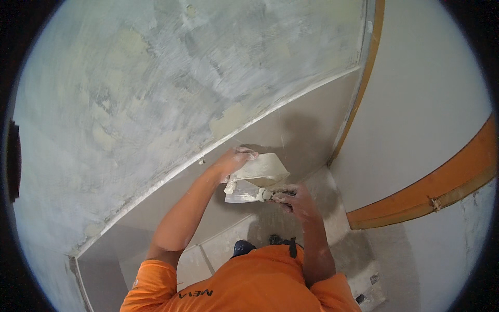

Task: The person applies plaster to a wall with a spatula and سپس refills the spatula from a bucket and a bag of plaster mix on a bench.

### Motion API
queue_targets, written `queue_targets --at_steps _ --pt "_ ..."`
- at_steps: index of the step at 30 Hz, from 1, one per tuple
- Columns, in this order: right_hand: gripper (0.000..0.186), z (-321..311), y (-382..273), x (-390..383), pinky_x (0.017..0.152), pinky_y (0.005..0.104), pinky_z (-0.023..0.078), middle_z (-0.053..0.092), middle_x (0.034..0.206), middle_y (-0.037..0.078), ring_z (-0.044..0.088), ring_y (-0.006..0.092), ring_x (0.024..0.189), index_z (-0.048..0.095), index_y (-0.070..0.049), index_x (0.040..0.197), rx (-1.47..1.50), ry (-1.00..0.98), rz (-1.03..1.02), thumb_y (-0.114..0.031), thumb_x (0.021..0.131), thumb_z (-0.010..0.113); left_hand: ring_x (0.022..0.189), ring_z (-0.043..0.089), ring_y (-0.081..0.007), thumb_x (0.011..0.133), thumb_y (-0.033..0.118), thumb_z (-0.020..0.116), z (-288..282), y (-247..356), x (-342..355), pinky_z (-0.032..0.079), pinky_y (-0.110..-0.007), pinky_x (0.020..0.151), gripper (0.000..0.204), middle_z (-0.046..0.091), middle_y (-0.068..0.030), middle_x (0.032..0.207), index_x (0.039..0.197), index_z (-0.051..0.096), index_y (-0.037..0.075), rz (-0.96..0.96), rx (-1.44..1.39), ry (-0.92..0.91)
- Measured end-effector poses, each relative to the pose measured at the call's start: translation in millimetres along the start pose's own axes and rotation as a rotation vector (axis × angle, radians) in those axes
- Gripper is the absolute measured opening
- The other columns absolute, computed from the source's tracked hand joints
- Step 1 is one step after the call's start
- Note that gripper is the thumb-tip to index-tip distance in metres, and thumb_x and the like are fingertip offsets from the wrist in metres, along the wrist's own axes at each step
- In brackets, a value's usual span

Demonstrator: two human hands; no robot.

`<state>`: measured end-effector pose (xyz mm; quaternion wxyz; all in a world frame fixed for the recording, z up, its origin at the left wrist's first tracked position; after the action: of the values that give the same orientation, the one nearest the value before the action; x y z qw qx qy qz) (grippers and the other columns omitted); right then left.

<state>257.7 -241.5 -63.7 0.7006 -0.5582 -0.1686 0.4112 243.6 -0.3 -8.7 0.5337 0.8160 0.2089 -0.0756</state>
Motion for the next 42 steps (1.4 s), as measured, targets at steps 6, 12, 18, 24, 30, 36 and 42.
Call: queue_targets --at_steps 6,12,18,24,30,36,42 --pt "0.044 -26.5 6.8 -1.9 0.049 0.0201 0.042 0.071 0.095 0.013 0.057 0.0070 0.061 0.061 0.012 0.122 0.368 0.021 -0.075 -0.018 0.092 0.073 0.115 0.066 -0.0208 0.106 0.032 0.053 -12.7 30.3 -7.2 0.057 -0.037 0.087 0.042 0.066 -0.0078 0.130 0.138 0.059 0.005 -0.072 -0.620 0.066" --pt "0.057 -5.5 -62.5 -14.6 0.048 0.0189 0.038 0.065 0.098 0.011 0.053 0.0085 0.061 0.056 0.008 0.127 0.603 -0.255 -0.312 -0.034 0.093 0.074 0.119 0.065 -0.0256 0.107 0.047 0.047 -31.0 81.9 -53.8 0.059 -0.044 0.095 0.056 0.061 -0.0133 0.137 0.146 0.048 0.007 0.127 -1.031 0.077" --pt "0.050 15.5 -144.0 -22.7 0.044 0.0224 0.034 0.063 0.095 0.010 0.045 0.0090 0.053 0.056 0.004 0.125 0.515 -0.231 -0.403 -0.035 0.097 0.069 0.121 0.063 -0.0273 0.107 0.049 0.045 -60.2 107.7 -94.3 0.056 -0.046 0.099 0.060 0.058 -0.0137 0.139 0.150 0.045 0.006 0.359 -1.187 0.118" --pt "0.044 40.6 -229.5 -3.9 0.044 0.0249 0.034 0.064 0.096 0.013 0.044 0.0116 0.053 0.052 0.000 0.136 0.550 -0.301 -0.471 -0.033 0.107 0.048 0.119 0.063 -0.0288 0.108 0.047 0.045 -96.5 142.2 -156.9 0.054 -0.047 0.100 0.057 0.059 -0.0136 0.136 0.147 0.048 0.006 0.569 -1.203 0.263" --pt "0.049 117.4 -333.5 2.1 0.061 0.0238 0.044 0.062 0.110 0.012 0.055 0.0140 0.074 0.041 0.001 0.151 0.256 -0.319 -0.743 -0.015 0.106 0.049 0.119 0.063 -0.0292 0.108 0.046 0.045 -128.9 148.7 -198.0 0.054 -0.047 0.101 0.056 0.060 -0.0122 0.135 0.146 0.049 0.006 0.703 -1.343 0.381" --pt "0.049 195.8 -409.8 31.3 0.060 0.0229 0.041 0.059 0.110 0.008 0.048 0.0096 0.072 0.044 -0.002 0.155 -0.392 0.155 -1.130 -0.010 0.107 0.052 0.121 0.062 -0.0277 0.110 0.042 0.041 -151.8 162.4 -233.8 0.053 -0.046 0.102 0.052 0.058 -0.0110 0.138 0.149 0.046 0.007 0.786 -1.357 0.414" --pt "0.038 247.7 -444.7 64.9 0.103 0.0505 0.040 0.051 0.132 0.028 0.050 0.0444 0.121 0.058 0.006 0.134 -0.785 0.667 -1.483 -0.018 0.105 0.054 0.121 0.061 -0.0267 0.111 0.041 0.040 -170.6 156.1 -253.3 0.053 -0.046 0.102 0.051 0.059 -0.0112 0.136 0.148 0.046 0.008 0.833 -1.359 0.478"
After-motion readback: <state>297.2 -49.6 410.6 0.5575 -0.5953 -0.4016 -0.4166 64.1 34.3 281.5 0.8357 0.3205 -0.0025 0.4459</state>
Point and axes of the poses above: each hand's wrist, its own x-axis towards the middle knuckle, its own z-axis out of the palm, y = z × x, the point moved 6 cm from there along x, towards the middle knuckle
